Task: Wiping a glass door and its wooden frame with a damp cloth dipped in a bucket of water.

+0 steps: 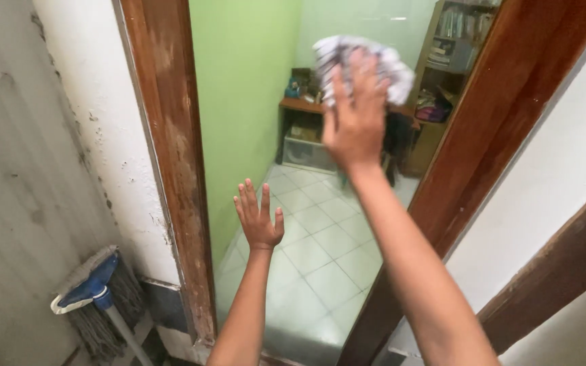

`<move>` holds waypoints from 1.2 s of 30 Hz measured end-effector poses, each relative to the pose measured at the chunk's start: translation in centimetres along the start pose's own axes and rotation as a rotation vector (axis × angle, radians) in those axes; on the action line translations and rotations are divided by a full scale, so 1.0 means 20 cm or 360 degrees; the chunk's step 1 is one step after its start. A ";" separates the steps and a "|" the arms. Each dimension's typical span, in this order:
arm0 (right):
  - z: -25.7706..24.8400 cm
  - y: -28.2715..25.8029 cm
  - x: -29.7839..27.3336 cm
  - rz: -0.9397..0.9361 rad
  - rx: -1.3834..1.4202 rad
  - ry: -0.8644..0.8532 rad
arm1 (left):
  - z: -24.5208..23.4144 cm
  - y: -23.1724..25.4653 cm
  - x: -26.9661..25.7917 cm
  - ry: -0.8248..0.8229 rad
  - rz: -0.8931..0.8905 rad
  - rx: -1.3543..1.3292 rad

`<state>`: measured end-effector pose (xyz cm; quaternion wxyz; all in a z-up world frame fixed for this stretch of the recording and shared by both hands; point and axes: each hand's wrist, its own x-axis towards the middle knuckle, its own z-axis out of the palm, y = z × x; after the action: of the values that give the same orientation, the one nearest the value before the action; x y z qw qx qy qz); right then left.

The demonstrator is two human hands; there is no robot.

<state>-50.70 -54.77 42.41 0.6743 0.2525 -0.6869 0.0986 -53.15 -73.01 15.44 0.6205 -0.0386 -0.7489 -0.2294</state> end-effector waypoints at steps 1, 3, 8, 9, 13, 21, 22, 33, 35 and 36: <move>0.00 -0.11 -0.07 -0.0118 0.0139 -0.0180 | 0.01 0.00 0.00 -0.0001 -0.0002 0.0011; -0.02 -0.24 -0.27 -0.0248 0.0287 -0.0362 | -0.01 0.01 0.00 0.0003 -0.0014 0.0030; -0.13 -0.09 -0.70 -0.0462 -0.0132 -0.0475 | -0.10 -0.14 0.01 0.0017 0.0010 0.0062; -0.16 0.00 -0.69 -0.0476 -0.0110 -0.0480 | -0.17 -0.19 0.05 0.0021 -0.0008 0.0081; -0.26 0.28 -0.45 -0.0113 -0.0281 -0.0375 | -0.37 -0.39 0.17 0.0121 -0.0220 0.0223; 0.06 0.14 0.44 0.0113 -0.0169 -0.0124 | -0.35 -0.69 0.11 -0.0085 -0.0298 0.0098; 0.11 0.03 0.52 0.0076 -0.0078 -0.0119 | -0.34 -0.73 0.10 -0.0071 -0.0234 0.0129; 0.62 -0.75 0.03 -0.0441 0.0232 -0.0193 | -0.28 -0.85 0.04 -0.0038 -0.0154 0.0142; 0.56 -0.83 -0.26 -0.0519 0.0248 -0.0357 | -0.27 -0.85 0.03 -0.0010 -0.0123 0.0131; 0.53 -0.84 -0.42 -0.0517 0.0242 -0.0370 | -0.28 -0.83 0.03 -0.0020 -0.0129 0.0123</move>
<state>-52.25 -72.39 30.06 0.5764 0.4197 -0.7010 0.0105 -53.84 -90.23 11.70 0.6068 0.0143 -0.7621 -0.2251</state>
